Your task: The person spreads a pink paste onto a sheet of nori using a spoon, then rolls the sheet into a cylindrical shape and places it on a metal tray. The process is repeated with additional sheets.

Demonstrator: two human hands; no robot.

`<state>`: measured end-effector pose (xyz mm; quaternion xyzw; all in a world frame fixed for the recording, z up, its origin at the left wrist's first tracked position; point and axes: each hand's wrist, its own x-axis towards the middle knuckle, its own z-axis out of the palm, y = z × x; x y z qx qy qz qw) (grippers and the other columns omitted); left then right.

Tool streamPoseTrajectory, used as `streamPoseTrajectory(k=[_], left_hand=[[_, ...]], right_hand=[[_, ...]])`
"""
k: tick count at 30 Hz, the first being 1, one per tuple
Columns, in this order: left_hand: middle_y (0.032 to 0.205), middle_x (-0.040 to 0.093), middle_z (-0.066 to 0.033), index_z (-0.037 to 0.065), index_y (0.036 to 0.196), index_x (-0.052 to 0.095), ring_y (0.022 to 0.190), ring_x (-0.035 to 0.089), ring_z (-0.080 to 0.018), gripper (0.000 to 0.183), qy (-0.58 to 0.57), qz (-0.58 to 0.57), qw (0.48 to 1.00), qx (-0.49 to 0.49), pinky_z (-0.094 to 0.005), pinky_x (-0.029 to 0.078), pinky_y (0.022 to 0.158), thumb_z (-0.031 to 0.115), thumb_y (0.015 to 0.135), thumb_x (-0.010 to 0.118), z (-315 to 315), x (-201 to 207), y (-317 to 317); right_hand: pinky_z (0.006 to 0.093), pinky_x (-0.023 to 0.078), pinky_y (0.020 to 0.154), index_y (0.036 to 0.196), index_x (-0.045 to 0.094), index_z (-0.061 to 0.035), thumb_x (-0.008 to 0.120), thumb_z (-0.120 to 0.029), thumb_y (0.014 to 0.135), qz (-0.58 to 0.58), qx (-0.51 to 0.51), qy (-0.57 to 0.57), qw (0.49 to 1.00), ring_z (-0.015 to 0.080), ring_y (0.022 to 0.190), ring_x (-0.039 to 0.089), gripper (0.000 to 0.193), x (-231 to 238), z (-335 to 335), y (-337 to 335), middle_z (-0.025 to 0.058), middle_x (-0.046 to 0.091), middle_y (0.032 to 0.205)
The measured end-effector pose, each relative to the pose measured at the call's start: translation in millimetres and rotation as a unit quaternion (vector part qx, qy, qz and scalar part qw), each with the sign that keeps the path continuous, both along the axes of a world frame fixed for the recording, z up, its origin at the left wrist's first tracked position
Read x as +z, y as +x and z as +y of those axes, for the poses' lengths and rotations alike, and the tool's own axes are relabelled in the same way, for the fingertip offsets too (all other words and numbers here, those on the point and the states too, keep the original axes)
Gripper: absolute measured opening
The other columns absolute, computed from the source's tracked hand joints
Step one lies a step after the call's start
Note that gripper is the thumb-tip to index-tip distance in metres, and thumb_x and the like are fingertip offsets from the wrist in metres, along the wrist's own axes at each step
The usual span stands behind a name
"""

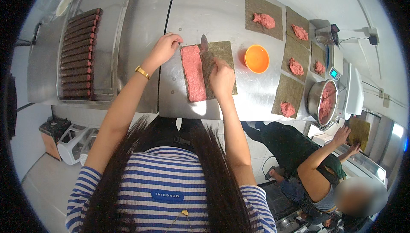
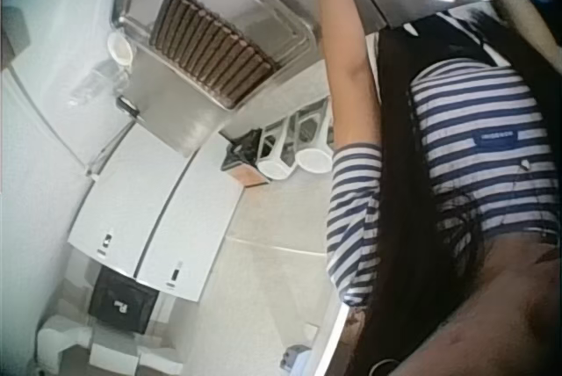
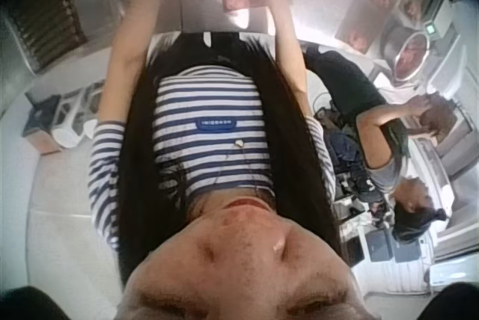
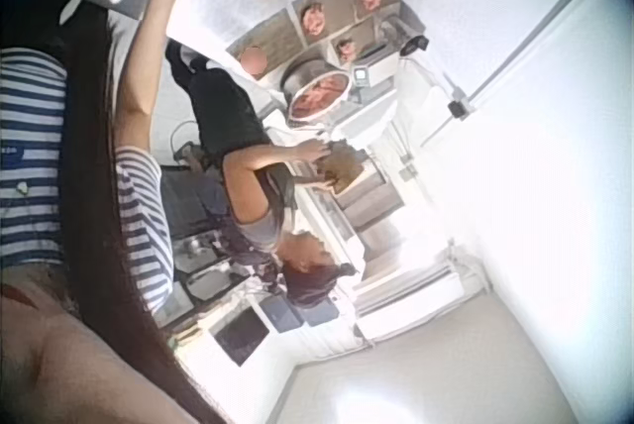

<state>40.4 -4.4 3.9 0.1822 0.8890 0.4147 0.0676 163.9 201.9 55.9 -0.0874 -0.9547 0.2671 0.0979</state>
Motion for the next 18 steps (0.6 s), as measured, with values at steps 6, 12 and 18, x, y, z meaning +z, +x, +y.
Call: streamPoseTrajectory(k=[6,12,18], left_hand=[[0.101,0.059,-0.0145,0.002,0.105,0.064,0.089,0.062,-0.0337,0.018,0.059,0.064,0.994,0.07,-0.0423,0.05,0.082,0.004,0.087,0.057,-8,-11,42],[0.118,0.054,-0.0132,0.004,0.115,0.058,0.109,0.054,-0.0331,0.028,0.013,0.153,0.986,0.068,-0.0439,0.043,0.095,0.004,0.087,0.056,-6,-13,80],[0.122,0.053,-0.0138,0.002,0.117,0.055,0.113,0.052,-0.0331,0.03,0.014,0.156,0.986,0.054,-0.0435,0.041,0.099,0.005,0.087,0.055,-8,-14,83]], right_hand=[[0.0464,0.053,0.068,0.108,0.067,-0.0006,0.055,-0.001,0.083,-0.042,0.002,0.028,0.999,0.0384,0.076,0.066,0.028,12,-1,54,0.0183,0.066,0.09],[0.0465,0.054,0.068,0.124,0.058,0.0006,0.054,0.007,0.078,-0.094,-0.03,0.032,0.995,0.0401,0.078,0.065,0.047,3,-24,95,0.0224,0.06,0.094],[0.0456,0.052,0.071,0.131,0.052,0.0046,0.052,0.009,0.075,-0.112,-0.027,0.046,0.992,0.0395,0.083,0.062,0.056,-9,-44,92,0.0224,0.057,0.097]])
